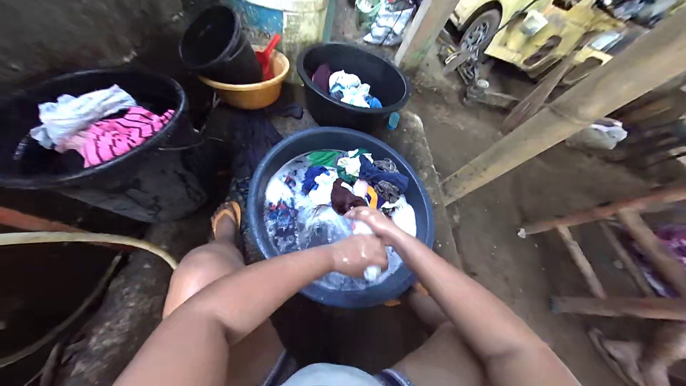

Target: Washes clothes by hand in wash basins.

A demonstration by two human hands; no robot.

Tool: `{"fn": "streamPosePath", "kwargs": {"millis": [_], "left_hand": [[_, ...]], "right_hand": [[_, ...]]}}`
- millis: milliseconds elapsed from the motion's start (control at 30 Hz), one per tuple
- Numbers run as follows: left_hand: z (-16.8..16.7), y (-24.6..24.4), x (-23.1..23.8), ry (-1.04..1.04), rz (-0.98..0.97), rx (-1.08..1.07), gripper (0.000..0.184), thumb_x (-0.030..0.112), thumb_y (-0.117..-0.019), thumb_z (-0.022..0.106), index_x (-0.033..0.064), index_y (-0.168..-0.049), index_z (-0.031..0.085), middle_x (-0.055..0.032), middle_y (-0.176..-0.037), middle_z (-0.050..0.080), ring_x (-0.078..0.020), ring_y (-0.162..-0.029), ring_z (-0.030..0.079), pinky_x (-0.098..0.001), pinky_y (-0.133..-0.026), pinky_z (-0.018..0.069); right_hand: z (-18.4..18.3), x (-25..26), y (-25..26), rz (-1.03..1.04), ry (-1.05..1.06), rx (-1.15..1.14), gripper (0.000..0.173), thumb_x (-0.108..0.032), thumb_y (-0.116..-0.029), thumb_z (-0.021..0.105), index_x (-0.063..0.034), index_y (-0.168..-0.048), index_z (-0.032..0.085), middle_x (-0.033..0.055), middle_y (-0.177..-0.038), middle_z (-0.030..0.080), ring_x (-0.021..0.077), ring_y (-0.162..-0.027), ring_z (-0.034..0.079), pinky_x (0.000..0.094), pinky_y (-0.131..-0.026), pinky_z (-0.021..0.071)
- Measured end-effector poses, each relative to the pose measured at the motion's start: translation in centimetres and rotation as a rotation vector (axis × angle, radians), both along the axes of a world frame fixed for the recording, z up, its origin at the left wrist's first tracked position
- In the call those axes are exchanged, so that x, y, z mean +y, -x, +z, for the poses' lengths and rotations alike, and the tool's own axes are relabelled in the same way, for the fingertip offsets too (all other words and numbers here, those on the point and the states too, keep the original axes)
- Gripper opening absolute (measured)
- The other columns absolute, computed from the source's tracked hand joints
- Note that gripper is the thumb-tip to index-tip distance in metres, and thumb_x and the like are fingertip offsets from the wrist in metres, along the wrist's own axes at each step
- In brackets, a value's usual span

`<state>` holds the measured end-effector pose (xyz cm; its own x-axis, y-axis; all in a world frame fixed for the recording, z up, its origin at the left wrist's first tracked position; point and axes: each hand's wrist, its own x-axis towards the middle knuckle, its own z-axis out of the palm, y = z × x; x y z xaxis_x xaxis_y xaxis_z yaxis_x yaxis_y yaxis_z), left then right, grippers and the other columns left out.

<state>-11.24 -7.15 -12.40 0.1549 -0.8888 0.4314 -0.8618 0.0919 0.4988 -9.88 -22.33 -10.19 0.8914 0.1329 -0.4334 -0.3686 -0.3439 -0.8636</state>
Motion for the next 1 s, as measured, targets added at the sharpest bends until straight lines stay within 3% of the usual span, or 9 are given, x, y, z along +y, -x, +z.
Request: {"fn": "streamPosePath", "kwargs": {"millis": [100,167,233,333,500,633,800,900,1000], "left_hand": [[3.4,-1.4,1.7,0.413,0.503,0.895,0.029,0.002,-0.0940,0.063,-0.0129,-0.120,0.063,-0.0218,-0.119,0.068,-0.0232,-0.113,0.065,-0.0376,-0.102,0.0513],[4.0,-2.6,2.8,0.566,0.731,1.403,0.033,0.017,-0.1056,0.055,-0.0003,-0.135,0.054,-0.0158,-0.117,0.065,-0.0209,-0.103,0.065,-0.0394,-0.089,0.0556],[3.0,-3.7,4.7,0.512,0.875,1.623,0.047,0.032,-0.1099,0.048,0.0109,-0.150,0.036,-0.0192,-0.124,0.061,-0.0275,-0.106,0.065,-0.0452,-0.088,0.0563],[3.2,-5.1,7.7,0.337,1.055,1.582,0.062,0.033,-0.1110,0.045,0.0145,-0.161,0.014,-0.0263,-0.153,0.040,-0.0392,-0.132,0.050,-0.0564,-0.101,0.0474],[5.2,-7.1,11.7,0.431,1.103,1.404,0.061,0.023,-0.1080,0.050,0.0166,-0.161,0.020,-0.0209,-0.155,0.041,-0.0372,-0.139,0.043,-0.0600,-0.107,0.0397],[5.4,-8.1,12.5,0.347,1.084,1.381,0.051,0.021,-0.1075,0.048,0.0142,-0.156,0.033,-0.0193,-0.148,0.049,-0.0339,-0.134,0.048,-0.0572,-0.104,0.0412],[5.3,-8.8,12.4,0.285,1.076,1.350,0.048,0.021,-0.1077,0.048,0.0120,-0.153,0.037,-0.0181,-0.140,0.053,-0.0308,-0.124,0.053,-0.0522,-0.097,0.0448],[5.2,-8.9,13.7,0.334,1.086,1.329,0.049,0.022,-0.1060,0.049,0.0120,-0.152,0.037,-0.0155,-0.140,0.053,-0.0285,-0.126,0.053,-0.0532,-0.099,0.0467],[5.2,-9.4,14.8,0.338,1.093,1.305,0.045,0.024,-0.1068,0.047,0.0142,-0.151,0.041,-0.0126,-0.140,0.054,-0.0262,-0.128,0.052,-0.0518,-0.101,0.0441]], "right_hand": [[2.2,-1.5,0.0,-0.377,-0.530,-0.014,0.044,-0.035,-0.1137,0.024,-0.0050,-0.120,0.056,0.0071,-0.097,0.069,0.0168,-0.087,0.069,0.0360,-0.079,0.0601],[2.7,-1.4,0.8,-0.321,-0.627,0.023,0.050,-0.045,-0.1120,0.022,-0.0079,-0.135,0.048,0.0134,-0.116,0.067,0.0252,-0.101,0.069,0.0425,-0.085,0.0605],[2.2,0.4,1.9,-0.272,-0.595,0.068,0.044,-0.040,-0.1118,0.028,-0.0110,-0.143,0.039,0.0127,-0.119,0.064,0.0230,-0.099,0.069,0.0380,-0.080,0.0603],[1.6,5.0,4.2,-0.431,-0.522,0.179,0.036,-0.034,-0.1123,0.034,-0.0127,-0.141,0.039,0.0096,-0.112,0.062,0.0168,-0.087,0.065,0.0303,-0.067,0.0551],[2.1,7.1,4.8,-0.452,-0.456,0.235,0.032,-0.026,-0.1123,0.039,-0.0078,-0.139,0.037,0.0142,-0.114,0.059,0.0226,-0.090,0.066,0.0377,-0.072,0.0585],[6.8,3.3,-4.2,-0.640,-0.526,-0.212,0.042,-0.032,-0.1133,0.031,-0.0028,-0.143,0.040,0.0135,-0.116,0.059,0.0202,-0.095,0.064,0.0374,-0.078,0.0580],[14.5,-2.9,-18.1,-0.752,-0.674,-0.474,0.079,-0.068,-0.1051,0.015,-0.0166,-0.164,0.005,0.0263,-0.162,0.027,0.0423,-0.130,0.055,0.0530,-0.097,0.0566],[11.8,0.3,-19.2,-0.486,-0.532,-0.387,0.069,-0.058,-0.1091,0.013,-0.0104,-0.157,0.024,0.0229,-0.140,0.055,0.0340,-0.112,0.068,0.0455,-0.089,0.0596],[2.7,6.4,-16.4,-0.049,-0.258,-0.224,0.043,-0.030,-0.1108,0.032,-0.0026,-0.142,0.043,0.0120,-0.117,0.067,0.0225,-0.097,0.070,0.0411,-0.083,0.0603]]}}
